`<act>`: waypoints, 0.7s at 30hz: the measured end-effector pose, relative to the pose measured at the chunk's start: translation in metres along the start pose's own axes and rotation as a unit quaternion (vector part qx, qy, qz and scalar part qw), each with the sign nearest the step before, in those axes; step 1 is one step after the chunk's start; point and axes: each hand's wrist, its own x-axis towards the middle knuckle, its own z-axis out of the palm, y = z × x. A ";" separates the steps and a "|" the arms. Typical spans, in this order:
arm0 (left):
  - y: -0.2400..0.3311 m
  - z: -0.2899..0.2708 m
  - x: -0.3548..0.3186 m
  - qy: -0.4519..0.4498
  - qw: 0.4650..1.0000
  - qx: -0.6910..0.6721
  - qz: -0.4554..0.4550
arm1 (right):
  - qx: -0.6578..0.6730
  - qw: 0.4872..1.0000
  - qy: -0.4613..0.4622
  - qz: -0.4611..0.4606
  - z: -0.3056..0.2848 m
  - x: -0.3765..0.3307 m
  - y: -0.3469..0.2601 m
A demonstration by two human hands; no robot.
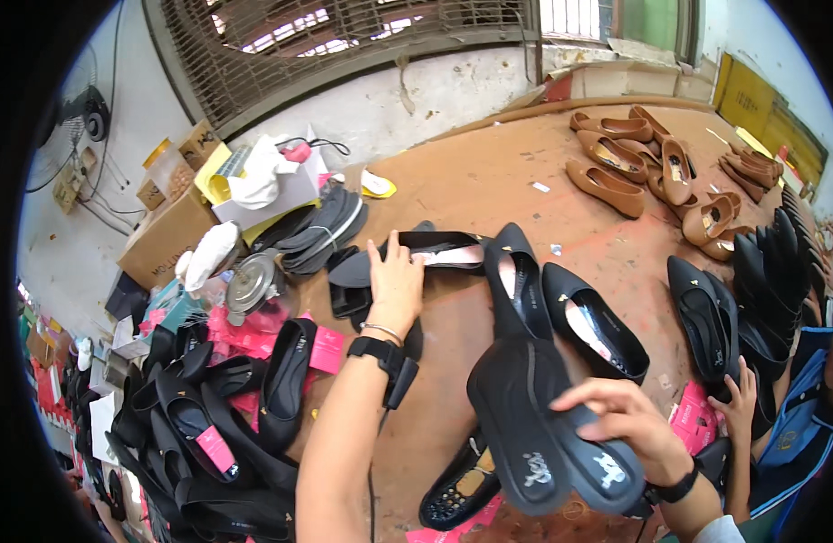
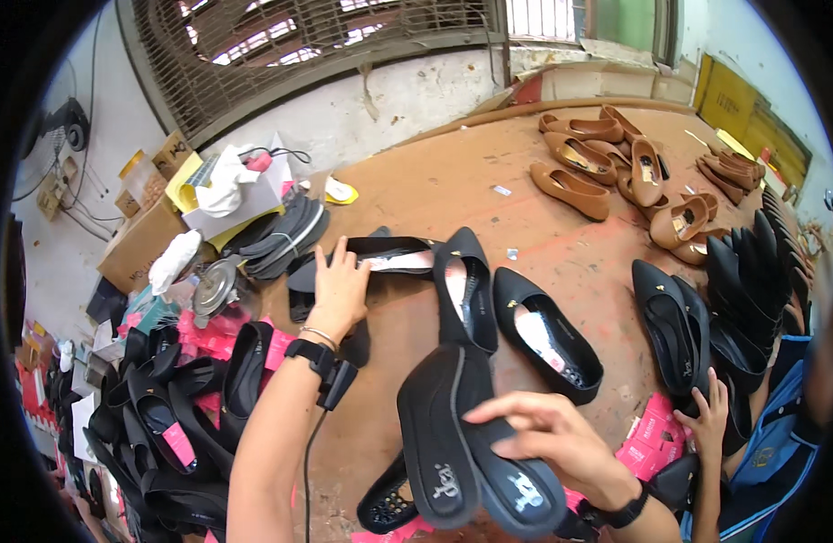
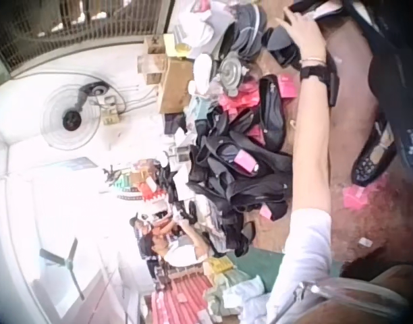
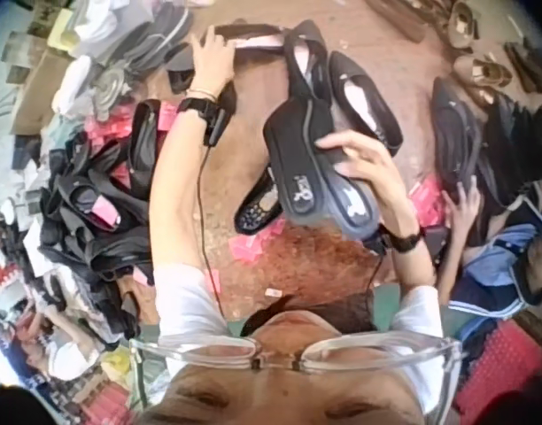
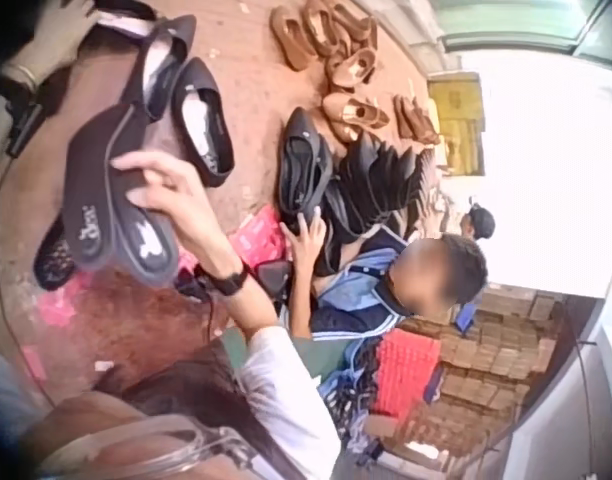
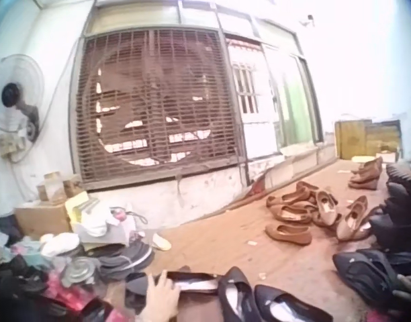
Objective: The person assembles black women's shoes by inserting insoles and attaching pink tags. They handle the shoes one at a time, picking them up from a pile, inserting the insole, and then attaching a tag to the heel before placing them back on the table.
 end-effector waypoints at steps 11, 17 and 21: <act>0.012 -0.064 -0.138 0.144 0.981 -0.126 -0.044 | 0.254 0.936 0.138 -0.203 -0.065 -0.084 0.106; 0.034 -0.105 -0.243 0.131 0.954 -0.146 -0.226 | 0.259 0.913 0.185 -0.257 -0.068 -0.107 0.090; 0.033 -0.097 -0.256 0.085 0.956 -0.115 -0.255 | 0.235 0.916 0.193 -0.262 -0.055 -0.107 0.086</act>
